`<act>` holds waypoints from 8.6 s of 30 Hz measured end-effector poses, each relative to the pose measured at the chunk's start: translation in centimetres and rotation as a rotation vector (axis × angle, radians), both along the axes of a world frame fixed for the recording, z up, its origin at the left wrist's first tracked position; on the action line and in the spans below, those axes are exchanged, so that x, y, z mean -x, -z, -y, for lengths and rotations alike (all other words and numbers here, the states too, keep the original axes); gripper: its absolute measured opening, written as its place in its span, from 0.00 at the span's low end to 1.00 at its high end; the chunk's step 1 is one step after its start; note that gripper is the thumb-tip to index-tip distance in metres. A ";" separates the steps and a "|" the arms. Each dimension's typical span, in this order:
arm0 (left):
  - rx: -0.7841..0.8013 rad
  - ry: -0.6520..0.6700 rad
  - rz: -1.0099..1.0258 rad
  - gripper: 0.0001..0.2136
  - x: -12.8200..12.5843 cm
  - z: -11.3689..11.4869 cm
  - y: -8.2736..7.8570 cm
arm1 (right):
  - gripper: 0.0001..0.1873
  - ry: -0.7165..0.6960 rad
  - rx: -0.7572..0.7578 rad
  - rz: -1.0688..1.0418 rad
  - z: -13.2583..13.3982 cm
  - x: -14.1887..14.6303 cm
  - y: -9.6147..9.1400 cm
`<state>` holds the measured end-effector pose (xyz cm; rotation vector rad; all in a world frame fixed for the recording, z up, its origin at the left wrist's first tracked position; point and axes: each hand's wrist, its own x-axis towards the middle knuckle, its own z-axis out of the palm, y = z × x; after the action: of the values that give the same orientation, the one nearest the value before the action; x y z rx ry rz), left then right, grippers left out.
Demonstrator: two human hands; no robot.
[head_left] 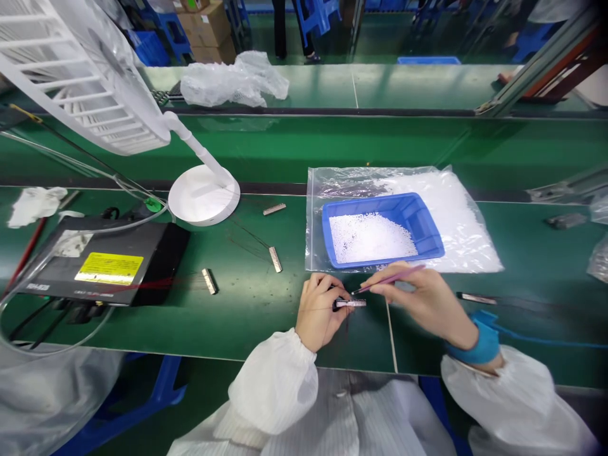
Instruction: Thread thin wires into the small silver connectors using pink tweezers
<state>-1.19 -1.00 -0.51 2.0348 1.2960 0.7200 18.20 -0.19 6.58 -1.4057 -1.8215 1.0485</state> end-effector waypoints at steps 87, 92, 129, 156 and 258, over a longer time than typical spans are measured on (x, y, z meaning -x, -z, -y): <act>0.003 0.024 -0.025 0.06 0.0 0.0 0.1 | 0.08 0.055 -0.199 0.195 2.5 1.0 3.6; 0.005 0.026 -0.028 0.06 0.1 0.0 0.0 | 0.07 0.055 -0.221 0.205 2.6 0.9 3.5; 0.039 0.027 -0.035 0.06 0.0 -0.2 -0.1 | 0.05 -0.016 -0.434 0.330 2.9 2.0 2.8; 0.035 0.034 -0.029 0.06 0.1 -0.2 0.0 | 0.06 0.036 -0.435 0.335 2.5 1.0 1.0; 0.042 0.039 -0.052 0.05 -0.4 -0.1 -0.7 | 0.06 0.078 -0.373 0.286 3.4 1.0 3.2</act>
<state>-0.79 -0.87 0.14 2.0519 1.2861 0.6209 17.20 -3.54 3.36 -1.4315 -2.0155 0.4508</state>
